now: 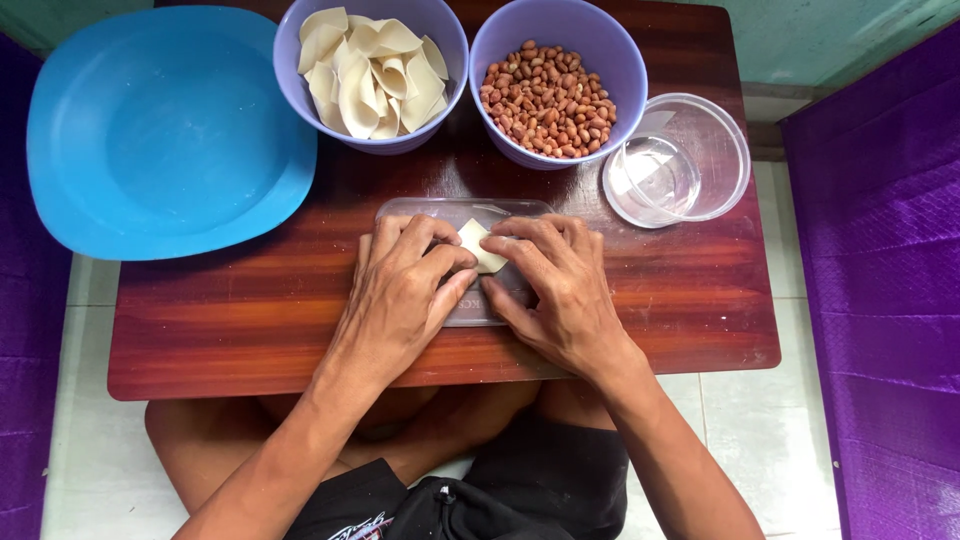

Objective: The person sits on the floor and wraps peanuts in thin, square sheets. They place a peanut on a sheet, fold it into a triangular shape, and then roll it into a cylindrical form. The finished rolls are placed on a blue plate.

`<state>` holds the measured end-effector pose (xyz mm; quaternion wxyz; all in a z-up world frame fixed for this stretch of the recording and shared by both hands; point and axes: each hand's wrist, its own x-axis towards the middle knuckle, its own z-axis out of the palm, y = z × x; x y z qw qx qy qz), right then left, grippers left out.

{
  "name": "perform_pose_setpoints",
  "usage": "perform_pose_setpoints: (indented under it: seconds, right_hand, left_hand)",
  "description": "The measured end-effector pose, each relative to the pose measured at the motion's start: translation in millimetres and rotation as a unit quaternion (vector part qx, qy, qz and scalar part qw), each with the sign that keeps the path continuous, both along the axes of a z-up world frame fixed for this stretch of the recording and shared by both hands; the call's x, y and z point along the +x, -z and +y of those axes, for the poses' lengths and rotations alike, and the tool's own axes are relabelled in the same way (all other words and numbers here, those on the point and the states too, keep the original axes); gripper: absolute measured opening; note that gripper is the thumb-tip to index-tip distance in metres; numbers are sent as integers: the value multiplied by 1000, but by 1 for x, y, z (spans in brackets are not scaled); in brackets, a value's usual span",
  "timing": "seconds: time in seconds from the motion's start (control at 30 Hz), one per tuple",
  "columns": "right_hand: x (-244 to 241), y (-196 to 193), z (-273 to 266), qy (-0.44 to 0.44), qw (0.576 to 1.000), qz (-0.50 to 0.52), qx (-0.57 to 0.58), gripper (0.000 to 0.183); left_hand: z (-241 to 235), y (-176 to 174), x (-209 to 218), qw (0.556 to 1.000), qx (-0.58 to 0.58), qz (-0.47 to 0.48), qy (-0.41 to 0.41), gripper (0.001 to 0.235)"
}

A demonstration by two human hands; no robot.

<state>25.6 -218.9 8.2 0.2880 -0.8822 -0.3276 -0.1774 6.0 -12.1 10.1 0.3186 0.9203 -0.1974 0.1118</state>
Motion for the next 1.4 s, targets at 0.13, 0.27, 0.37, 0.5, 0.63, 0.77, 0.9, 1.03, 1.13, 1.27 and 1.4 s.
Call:
perform_pose_setpoints:
  seconds: [0.13, 0.27, 0.37, 0.5, 0.63, 0.77, 0.9, 1.03, 1.13, 1.27, 1.4]
  right_hand:
    - [1, 2, 1, 2, 1000, -5, 4, 26]
    - [2, 2, 2, 0, 1000, -24, -4, 18]
    - [3, 2, 3, 3, 1000, -24, -13, 15]
    - [4, 2, 4, 3, 1000, -23, -21, 10]
    - [5, 1, 6, 3, 999, -21, -24, 10]
    - [7, -2, 8, 3, 999, -7, -36, 8]
    - [7, -5, 10, 8, 999, 12, -39, 6]
    - [8, -6, 9, 5, 998, 44, -37, 6]
    - [9, -6, 9, 3, 997, 66, -43, 8]
    - [10, -5, 9, 5, 997, 59, -42, 7]
    - [11, -3, 9, 9, 999, 34, -37, 9]
  left_hand:
    - [0, 3, 1, 1000, 2, -5, -1, 7]
    - [0, 7, 0, 1000, -3, -14, -5, 7]
    - [0, 10, 1, 1000, -14, -17, -7, 8]
    - [1, 12, 3, 999, -37, -13, -9, 11]
    - [3, 16, 5, 999, -45, -12, -8, 10]
    - [6, 19, 6, 997, -75, -13, -13, 9]
    - [6, 19, 5, 996, -88, -13, -15, 9]
    - [8, 19, 3, 996, -91, -20, -9, 10]
    - [8, 17, 1, 996, -86, -19, -7, 9]
    - [7, 17, 2, 996, -83, -16, -10, 6]
    - [6, 19, 3, 997, -80, -15, -16, 5]
